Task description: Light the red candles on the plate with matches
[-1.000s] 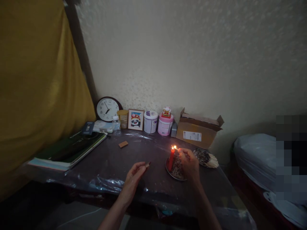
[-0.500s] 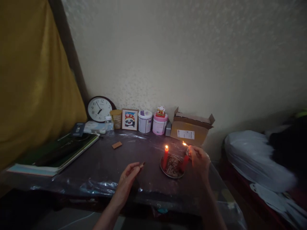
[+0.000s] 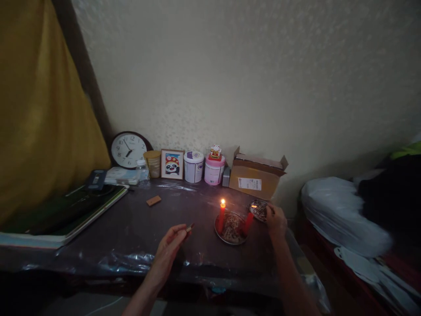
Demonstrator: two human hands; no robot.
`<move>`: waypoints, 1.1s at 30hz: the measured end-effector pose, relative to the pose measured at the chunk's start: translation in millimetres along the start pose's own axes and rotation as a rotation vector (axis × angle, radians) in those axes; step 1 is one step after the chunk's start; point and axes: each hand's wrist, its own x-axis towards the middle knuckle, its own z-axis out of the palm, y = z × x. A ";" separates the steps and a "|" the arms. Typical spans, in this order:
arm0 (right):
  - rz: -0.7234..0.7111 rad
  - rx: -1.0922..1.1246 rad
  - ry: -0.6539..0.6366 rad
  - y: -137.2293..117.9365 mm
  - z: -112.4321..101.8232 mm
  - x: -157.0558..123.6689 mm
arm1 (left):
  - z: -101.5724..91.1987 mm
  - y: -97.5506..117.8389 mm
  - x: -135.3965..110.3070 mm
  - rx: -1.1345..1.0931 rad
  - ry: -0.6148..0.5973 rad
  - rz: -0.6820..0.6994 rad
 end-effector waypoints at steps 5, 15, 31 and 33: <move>-0.028 -0.036 0.043 4.9 -12.1 -1.1 | -0.9 0.6 -0.8 -0.003 0.008 -0.017; -0.046 0.258 -0.105 -111.3 -63.2 -70.0 | 1.7 -0.2 -6.6 0.067 -0.019 0.004; -0.065 0.478 -0.784 -141.7 -31.9 -160.6 | 12.4 -10.8 -34.2 0.336 -0.318 0.025; -0.040 0.514 -0.806 -140.4 -31.9 -162.9 | 10.1 -11.9 -35.2 0.357 -0.337 0.033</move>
